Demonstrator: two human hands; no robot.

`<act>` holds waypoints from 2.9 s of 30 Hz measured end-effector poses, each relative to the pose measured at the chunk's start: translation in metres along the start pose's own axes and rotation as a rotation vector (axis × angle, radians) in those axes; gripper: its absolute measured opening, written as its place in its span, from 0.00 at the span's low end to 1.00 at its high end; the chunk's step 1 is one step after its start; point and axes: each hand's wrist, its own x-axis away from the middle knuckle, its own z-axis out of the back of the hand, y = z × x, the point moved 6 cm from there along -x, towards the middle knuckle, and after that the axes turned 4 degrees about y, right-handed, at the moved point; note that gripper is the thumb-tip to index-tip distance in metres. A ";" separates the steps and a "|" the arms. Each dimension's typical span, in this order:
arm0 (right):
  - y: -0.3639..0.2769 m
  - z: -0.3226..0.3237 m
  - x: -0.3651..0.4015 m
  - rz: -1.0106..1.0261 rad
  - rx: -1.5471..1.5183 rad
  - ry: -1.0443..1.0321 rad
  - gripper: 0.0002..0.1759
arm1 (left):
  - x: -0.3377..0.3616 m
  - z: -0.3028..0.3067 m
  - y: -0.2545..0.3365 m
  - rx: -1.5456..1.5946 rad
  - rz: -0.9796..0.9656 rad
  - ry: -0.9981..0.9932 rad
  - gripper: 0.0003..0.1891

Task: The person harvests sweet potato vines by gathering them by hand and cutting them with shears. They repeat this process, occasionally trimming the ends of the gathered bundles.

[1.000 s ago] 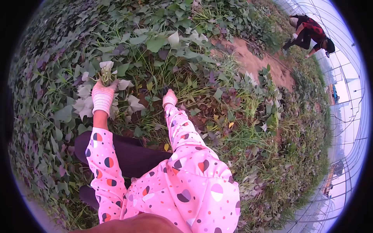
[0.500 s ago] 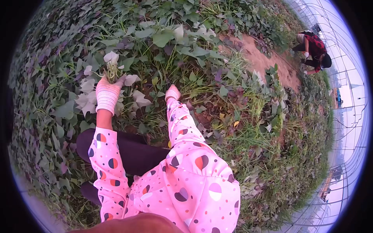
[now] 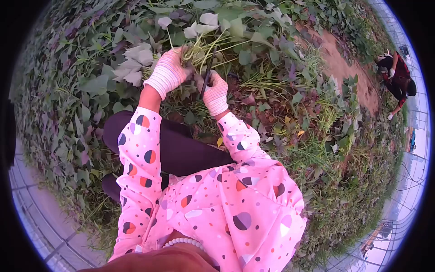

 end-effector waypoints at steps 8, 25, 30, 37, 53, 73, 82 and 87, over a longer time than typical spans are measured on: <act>-0.044 -0.029 -0.009 -0.052 -0.269 -0.044 0.10 | 0.024 0.023 -0.009 0.320 0.081 -0.027 0.28; 0.322 0.256 -0.240 -0.272 1.532 -0.157 0.31 | 0.088 0.144 -0.083 0.878 0.422 1.091 0.29; 0.225 0.172 -0.174 -0.230 0.942 0.078 0.35 | 0.095 0.154 -0.091 0.735 0.617 1.274 0.25; 0.327 0.095 -0.204 -0.558 1.013 -0.193 0.42 | 0.071 0.141 -0.074 0.868 0.418 1.201 0.21; 0.306 0.070 -0.216 -0.416 1.096 -0.099 0.40 | 0.051 0.127 -0.075 0.915 0.486 1.067 0.23; 0.353 0.091 -0.234 -0.751 0.601 0.184 0.42 | 0.039 0.116 -0.073 0.902 0.436 1.006 0.19; 0.238 0.064 -0.183 -0.366 1.147 0.007 0.34 | 0.029 0.112 -0.078 0.951 0.390 0.969 0.20; 0.185 0.100 -0.179 0.084 0.875 0.391 0.18 | 0.026 0.109 -0.064 0.876 0.386 0.834 0.19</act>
